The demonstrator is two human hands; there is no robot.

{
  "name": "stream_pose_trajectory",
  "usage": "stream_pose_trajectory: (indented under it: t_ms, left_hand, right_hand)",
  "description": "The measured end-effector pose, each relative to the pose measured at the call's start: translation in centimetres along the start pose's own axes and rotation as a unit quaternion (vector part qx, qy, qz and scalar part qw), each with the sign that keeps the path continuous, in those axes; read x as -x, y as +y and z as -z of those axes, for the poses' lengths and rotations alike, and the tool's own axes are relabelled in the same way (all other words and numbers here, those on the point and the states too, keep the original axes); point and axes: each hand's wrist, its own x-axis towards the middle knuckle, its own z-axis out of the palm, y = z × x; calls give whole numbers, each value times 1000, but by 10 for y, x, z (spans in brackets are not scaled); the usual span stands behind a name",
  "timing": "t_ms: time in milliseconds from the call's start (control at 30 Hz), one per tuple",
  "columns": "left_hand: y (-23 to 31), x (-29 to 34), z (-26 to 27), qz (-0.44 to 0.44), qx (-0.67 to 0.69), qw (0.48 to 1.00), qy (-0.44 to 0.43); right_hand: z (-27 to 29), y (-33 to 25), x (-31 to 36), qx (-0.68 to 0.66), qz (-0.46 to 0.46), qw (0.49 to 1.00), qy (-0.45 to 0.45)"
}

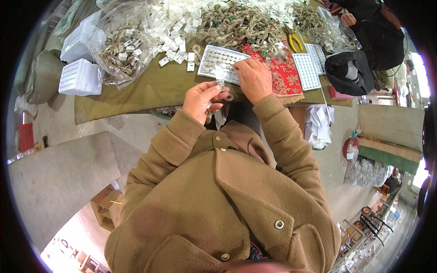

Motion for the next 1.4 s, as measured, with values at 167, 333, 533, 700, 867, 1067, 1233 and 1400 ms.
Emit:
stream_pose_trajectory:
  t_ms: [167, 333, 533, 700, 867, 1067, 1233, 1400]
  left_hand:
    - [0, 2, -2, -2, -8, 1000, 12]
    - [0, 5, -5, -4, -16, 1000, 3]
    - [0, 8, -9, -6, -34, 999, -16]
    - [-5, 8, -10, -25, -32, 999, 0]
    - [-16, 6, -11, -112, -52, 992, 2]
    - [-11, 7, -10, -220, -177, 959, -38]
    - [-9, 6, -16, -175, -109, 977, -61]
    - [-14, 8, -23, -168, -92, 980, -60]
  right_hand:
    - [13, -10, -6, -122, 13, 990, 63]
    - [30, -31, 8, -334, -106, 937, 2]
    - [28, -41, 19, -223, -3, 974, 40]
    - [29, -41, 24, -185, 48, 981, 41]
    - [30, -38, 24, -195, 60, 979, 19]
    - [37, -33, 25, -342, -123, 931, -24]
    - [30, -32, 20, -599, -297, 739, -80]
    - [24, -48, 31, -530, -243, 808, -81]
